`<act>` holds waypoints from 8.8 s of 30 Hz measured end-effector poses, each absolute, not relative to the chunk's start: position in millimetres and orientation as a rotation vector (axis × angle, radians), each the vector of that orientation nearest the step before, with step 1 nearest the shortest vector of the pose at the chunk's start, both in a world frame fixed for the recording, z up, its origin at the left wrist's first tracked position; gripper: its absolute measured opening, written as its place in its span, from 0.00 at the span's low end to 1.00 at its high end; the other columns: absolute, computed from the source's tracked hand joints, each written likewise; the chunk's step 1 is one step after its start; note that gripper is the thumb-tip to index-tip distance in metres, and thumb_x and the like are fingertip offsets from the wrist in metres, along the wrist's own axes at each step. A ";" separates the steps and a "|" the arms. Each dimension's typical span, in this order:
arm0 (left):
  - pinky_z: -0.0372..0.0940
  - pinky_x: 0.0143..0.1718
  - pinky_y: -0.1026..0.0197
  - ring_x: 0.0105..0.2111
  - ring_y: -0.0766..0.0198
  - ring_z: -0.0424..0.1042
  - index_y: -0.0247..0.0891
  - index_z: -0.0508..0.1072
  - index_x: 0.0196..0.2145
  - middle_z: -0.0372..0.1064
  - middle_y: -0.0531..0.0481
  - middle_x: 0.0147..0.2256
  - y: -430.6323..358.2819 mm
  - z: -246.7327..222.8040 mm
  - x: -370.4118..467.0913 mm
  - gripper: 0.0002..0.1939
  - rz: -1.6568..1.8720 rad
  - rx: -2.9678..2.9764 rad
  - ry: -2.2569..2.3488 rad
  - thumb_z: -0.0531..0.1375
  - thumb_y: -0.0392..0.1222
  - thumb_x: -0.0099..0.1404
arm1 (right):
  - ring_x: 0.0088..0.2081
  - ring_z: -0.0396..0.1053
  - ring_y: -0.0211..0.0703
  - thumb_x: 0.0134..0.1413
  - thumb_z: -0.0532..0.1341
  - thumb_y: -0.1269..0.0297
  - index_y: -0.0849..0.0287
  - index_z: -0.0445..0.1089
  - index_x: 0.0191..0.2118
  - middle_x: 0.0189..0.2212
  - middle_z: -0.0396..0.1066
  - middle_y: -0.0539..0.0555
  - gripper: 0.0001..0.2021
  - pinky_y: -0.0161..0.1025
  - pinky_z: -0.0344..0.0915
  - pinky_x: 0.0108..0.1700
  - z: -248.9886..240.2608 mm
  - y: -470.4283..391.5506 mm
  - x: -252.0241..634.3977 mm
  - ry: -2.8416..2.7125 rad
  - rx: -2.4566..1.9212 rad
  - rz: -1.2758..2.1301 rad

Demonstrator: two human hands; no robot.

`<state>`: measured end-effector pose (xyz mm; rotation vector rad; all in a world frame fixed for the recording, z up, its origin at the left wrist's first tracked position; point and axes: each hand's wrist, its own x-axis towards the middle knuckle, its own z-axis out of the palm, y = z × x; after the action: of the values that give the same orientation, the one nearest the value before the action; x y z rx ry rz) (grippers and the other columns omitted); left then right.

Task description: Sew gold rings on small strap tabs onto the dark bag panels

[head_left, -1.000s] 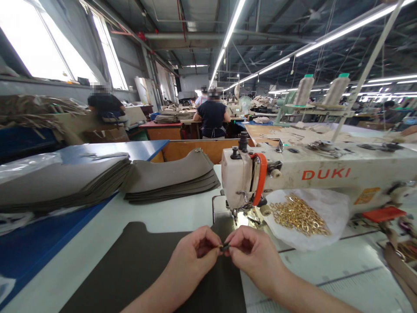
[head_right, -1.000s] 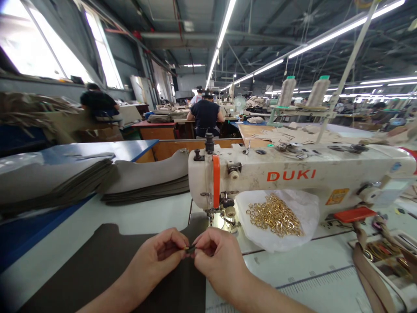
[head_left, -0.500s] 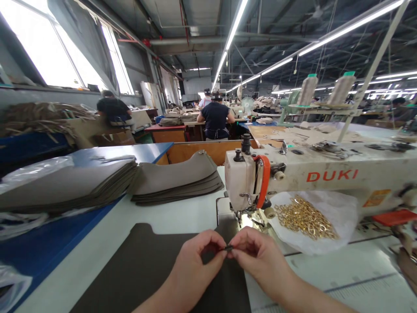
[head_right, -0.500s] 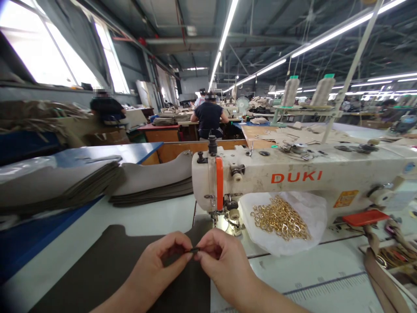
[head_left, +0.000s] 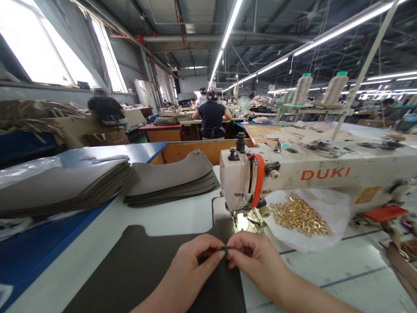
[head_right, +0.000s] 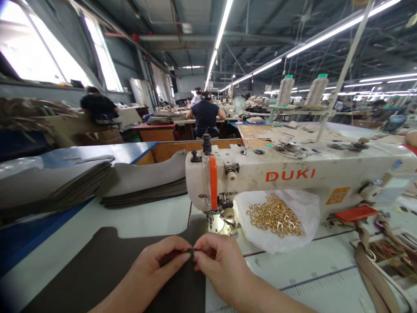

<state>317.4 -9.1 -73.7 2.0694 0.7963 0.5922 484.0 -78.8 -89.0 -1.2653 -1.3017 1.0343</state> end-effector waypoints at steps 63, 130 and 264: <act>0.70 0.36 0.61 0.32 0.62 0.72 0.38 0.71 0.31 0.73 0.48 0.30 -4.8 -81.9 338.3 0.12 0.963 2.890 0.452 0.49 0.31 0.65 | 0.15 0.66 0.35 0.44 0.60 0.75 0.60 0.64 0.17 0.11 0.66 0.46 0.09 0.29 0.66 0.19 -57.5 -31.4 504.5 -1.358 -1.771 1.444; 0.69 0.33 0.60 0.30 0.62 0.70 0.39 0.69 0.30 0.71 0.51 0.29 -3.6 -90.4 344.3 0.11 0.922 2.860 0.494 0.50 0.30 0.65 | 0.37 0.67 0.42 0.58 0.58 0.68 0.61 0.70 0.34 0.33 0.73 0.53 0.05 0.37 0.65 0.43 -110.3 -91.1 506.9 -2.447 -1.211 -0.176; 0.62 0.55 0.58 0.51 0.61 0.69 0.38 0.72 0.50 0.70 0.47 0.52 34.0 -91.2 357.4 0.19 0.492 3.055 0.618 0.49 0.37 0.66 | 0.50 0.66 0.43 0.61 0.54 0.74 0.66 0.67 0.40 0.46 0.70 0.60 0.06 0.37 0.60 0.55 -82.7 -65.9 540.8 -2.524 -1.325 -0.151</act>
<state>357.4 34.0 -91.2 3.0553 0.6183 0.4916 540.8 -65.9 -82.7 -1.3245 -2.5236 -0.1511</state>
